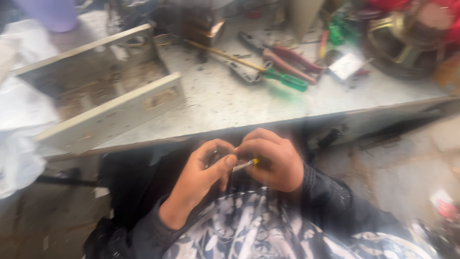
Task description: The person sits at a cluttered workbench and uses a screwdriver to disassemble a small cylindrical electronic component. They then use pliers to strip the insulation from a bundle of copper wires attached to a transformer-like object.
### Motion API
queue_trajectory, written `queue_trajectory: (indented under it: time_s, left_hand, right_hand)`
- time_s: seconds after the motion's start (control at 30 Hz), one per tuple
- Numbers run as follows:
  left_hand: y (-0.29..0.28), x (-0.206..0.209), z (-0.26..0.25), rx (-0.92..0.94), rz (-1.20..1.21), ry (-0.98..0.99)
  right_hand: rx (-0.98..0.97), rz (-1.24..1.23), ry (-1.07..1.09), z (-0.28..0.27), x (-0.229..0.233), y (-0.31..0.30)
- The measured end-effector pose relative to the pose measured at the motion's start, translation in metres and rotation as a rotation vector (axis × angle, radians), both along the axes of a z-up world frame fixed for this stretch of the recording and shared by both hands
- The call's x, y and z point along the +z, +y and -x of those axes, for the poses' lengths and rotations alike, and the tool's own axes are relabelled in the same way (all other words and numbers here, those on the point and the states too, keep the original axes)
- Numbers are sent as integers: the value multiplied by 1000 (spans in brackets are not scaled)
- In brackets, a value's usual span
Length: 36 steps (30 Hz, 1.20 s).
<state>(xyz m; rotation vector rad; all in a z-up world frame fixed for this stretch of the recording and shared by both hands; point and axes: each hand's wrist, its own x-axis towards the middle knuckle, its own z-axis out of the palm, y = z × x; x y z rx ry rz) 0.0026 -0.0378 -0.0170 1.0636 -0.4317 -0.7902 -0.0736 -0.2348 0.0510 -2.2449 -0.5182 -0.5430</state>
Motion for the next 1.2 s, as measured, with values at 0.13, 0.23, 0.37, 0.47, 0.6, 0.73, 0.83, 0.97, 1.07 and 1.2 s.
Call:
queue_trajectory:
  time_s: [0.13,0.23,0.37,0.47,0.6,0.73,0.83,0.97,1.07,1.2]
  left_hand:
    - [0,0,0,25,-6,4]
    - [4,0,-4,98,36,33]
    - [7,0,-7,133,55,57]
    - [3,1,-5,134,46,50]
    - [-1,-2,-4,145,28,50]
    - [0,-5,-5,153,39,58]
    - [2,-6,-6,163,41,56]
    - [2,-8,-8,169,39,53]
    - [0,-10,-9,165,46,72]
    - [-1,-10,-10,150,77,55]
  right_hand:
    - [-248,29,-70,5,7,-43]
    - [-661,-3,-281,4,4,-135]
    - [-1060,429,-474,-2,-5,-308]
    - [-1224,550,-413,-3,-27,-382]
    - [-1258,604,-345,-19,-32,-406]
    - [-1275,638,-332,-32,-32,-396]
    - [-1295,640,-329,-35,-31,-390]
    - [-1287,665,-373,-34,-33,-397]
    - [-1298,713,-405,-32,-34,-406]
    - [-1172,585,-462,-30,-26,-399]
